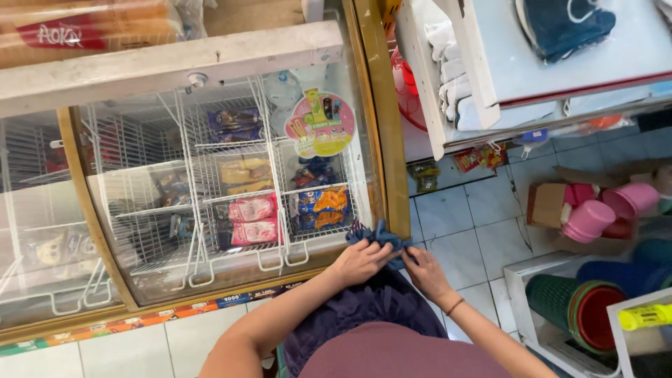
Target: Cleaning the glass lid and surfaces of a display freezer using cloths.
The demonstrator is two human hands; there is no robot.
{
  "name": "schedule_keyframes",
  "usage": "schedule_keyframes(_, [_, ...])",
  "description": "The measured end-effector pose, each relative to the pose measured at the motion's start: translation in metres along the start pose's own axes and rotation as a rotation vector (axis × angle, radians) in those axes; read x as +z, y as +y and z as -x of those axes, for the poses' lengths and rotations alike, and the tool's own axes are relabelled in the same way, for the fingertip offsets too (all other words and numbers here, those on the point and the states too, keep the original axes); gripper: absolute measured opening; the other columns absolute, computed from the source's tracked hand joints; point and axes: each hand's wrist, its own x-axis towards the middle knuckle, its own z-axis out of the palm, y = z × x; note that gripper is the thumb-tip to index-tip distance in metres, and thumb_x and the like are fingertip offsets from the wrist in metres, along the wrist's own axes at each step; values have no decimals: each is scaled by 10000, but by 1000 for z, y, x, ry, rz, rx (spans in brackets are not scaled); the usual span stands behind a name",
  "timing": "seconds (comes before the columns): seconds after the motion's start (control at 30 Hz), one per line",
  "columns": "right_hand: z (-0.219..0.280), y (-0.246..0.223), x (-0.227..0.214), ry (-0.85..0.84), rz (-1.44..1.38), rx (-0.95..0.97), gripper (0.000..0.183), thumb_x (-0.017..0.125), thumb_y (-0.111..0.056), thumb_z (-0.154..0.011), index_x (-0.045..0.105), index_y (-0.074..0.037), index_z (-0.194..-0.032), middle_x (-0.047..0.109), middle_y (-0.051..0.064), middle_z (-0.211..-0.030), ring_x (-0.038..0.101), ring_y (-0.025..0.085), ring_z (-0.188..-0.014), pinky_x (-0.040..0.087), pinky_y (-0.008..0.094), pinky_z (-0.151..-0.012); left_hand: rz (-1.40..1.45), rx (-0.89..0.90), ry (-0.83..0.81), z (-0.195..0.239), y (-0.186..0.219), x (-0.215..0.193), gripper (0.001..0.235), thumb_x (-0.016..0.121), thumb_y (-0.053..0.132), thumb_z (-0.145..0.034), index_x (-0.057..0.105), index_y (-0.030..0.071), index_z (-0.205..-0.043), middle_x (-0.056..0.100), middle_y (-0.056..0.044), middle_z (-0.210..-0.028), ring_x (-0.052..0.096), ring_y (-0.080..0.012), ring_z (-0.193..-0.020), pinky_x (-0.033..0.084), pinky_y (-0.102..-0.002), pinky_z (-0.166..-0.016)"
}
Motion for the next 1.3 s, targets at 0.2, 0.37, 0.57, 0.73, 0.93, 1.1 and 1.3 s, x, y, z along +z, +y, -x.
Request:
schedule_keyframes(0.2, [-77,6,-25,47,63,99,439,689,-94,-827,629,0,-1251,563,138,-1218,562,344,-1108,484,463,-920,-187,-63,68,-40,-64,-29,628,547,229,-916,522,219,-1543,558,-15,-1286,549,-170,-1043,447,-336,-922])
schedule_keyframes(0.37, [-170,14,-60,90,54,142,498,683,-94,-849,597,31,-1323,544,160,-1239,544,365,-1131,472,476,-942,-140,-137,39,-81,-126,-59,668,591,212,-872,529,192,-1537,570,-27,-1329,555,-180,-1026,439,-339,-860])
schedule_keyframes(0.57, [-298,44,-75,208,0,183,478,655,-63,-892,592,59,-1349,536,186,-1243,537,382,-1137,486,473,-954,-195,-328,118,-133,-220,-91,638,650,191,-798,595,209,-1434,580,-66,-1323,569,-230,-1068,442,-365,-857])
schedule_keyframes(0.73, [-406,69,-79,350,81,168,475,658,-55,-887,609,48,-1348,553,177,-1234,540,394,-1171,495,481,-971,-298,-403,213,-176,-313,-87,543,646,178,-793,664,187,-1335,586,-69,-1343,571,-231,-1120,433,-398,-904])
schedule_keyframes(0.93, [-503,78,-85,434,171,276,517,683,-115,-820,603,28,-1311,523,269,-1328,539,443,-1149,471,524,-910,-350,-620,180,-214,-410,-82,371,619,196,-840,699,170,-1202,596,-63,-1359,551,-250,-1218,435,-395,-929])
schedule_keyframes(1.1, [-578,111,-96,596,-33,304,491,557,-28,-919,560,20,-1407,566,205,-1367,544,422,-1260,454,489,-1047,-589,-774,378,-256,-445,-119,507,566,113,-933,641,106,-1435,617,-86,-1286,556,-277,-1153,455,-417,-906])
schedule_keyframes(1.3, [-594,161,-40,514,-145,273,388,503,-36,-964,599,2,-1338,578,227,-1384,526,420,-1269,427,459,-1084,-30,-800,198,-259,-487,-44,440,528,200,-946,638,185,-1373,584,-111,-1402,510,-313,-1289,425,-513,-996])
